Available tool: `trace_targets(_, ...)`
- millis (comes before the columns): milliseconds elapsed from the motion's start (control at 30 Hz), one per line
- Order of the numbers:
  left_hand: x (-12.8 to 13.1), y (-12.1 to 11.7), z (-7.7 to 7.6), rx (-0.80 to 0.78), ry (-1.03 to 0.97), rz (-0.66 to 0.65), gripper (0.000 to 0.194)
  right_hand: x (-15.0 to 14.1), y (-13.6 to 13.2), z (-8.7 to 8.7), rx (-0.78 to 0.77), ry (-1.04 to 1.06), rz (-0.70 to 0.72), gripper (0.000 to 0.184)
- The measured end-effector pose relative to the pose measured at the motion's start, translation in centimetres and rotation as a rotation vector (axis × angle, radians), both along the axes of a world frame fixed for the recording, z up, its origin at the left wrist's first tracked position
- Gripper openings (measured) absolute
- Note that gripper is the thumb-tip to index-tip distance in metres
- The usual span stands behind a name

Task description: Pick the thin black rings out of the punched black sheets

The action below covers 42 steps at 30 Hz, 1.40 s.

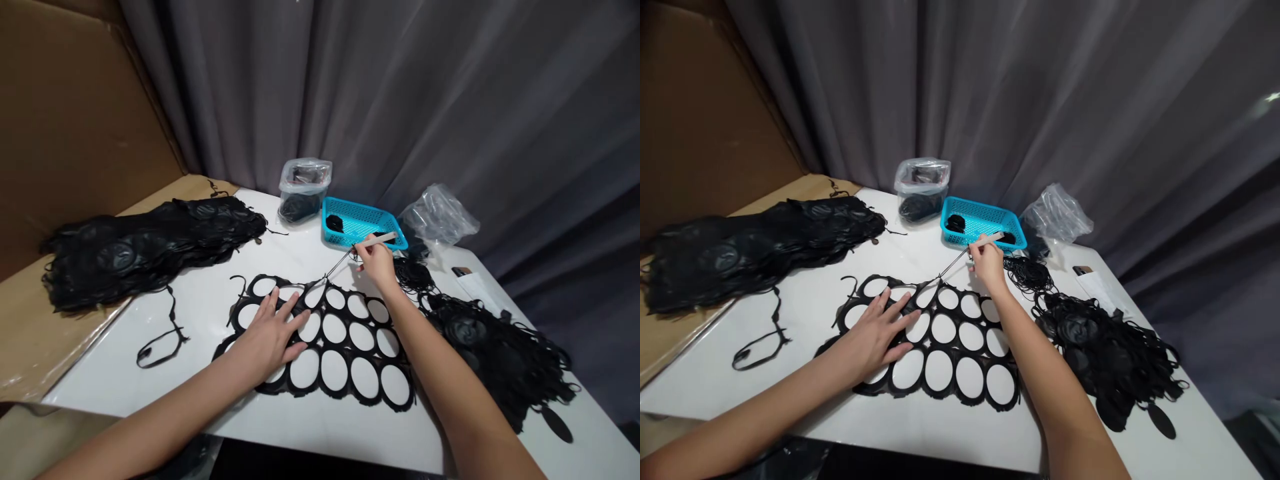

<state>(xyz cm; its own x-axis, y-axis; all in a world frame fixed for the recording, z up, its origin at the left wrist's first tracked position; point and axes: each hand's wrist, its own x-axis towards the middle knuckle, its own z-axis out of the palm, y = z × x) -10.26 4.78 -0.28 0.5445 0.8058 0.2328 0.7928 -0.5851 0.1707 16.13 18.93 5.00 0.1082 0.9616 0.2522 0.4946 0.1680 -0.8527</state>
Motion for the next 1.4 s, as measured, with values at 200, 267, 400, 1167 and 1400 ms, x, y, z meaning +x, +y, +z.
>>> trace_targets(200, 0.1, -0.1, 0.3, 0.018, 0.051, 0.008, 0.057, 2.2, 0.5, 0.0, -0.035, 0.190, -0.130, 0.024)
trace_targets(267, -0.3, -0.1, 0.3, 0.023, 0.032, 0.013, 0.056, 1.8, 0.4, 0.1, -0.177, 0.416, -0.064, 0.024)
trace_targets(400, -2.1, -0.1, 0.5, 0.037, -0.006, 0.080, 0.058, -1.7, -0.3, -0.2, -0.493, 0.835, 0.102, 0.024)
trace_targets(1167, -4.0, -1.3, 0.2, 0.008, 0.013, 0.083, 0.055, -10.0, -6.9, -2.7, -0.246, -0.009, 0.624, 0.018)
trace_targets(1400, -4.0, -1.3, -0.2, 0.003, -0.016, 0.091, 0.054, -10.2, -8.0, -3.4, 0.046, -0.237, 0.705, 0.016)
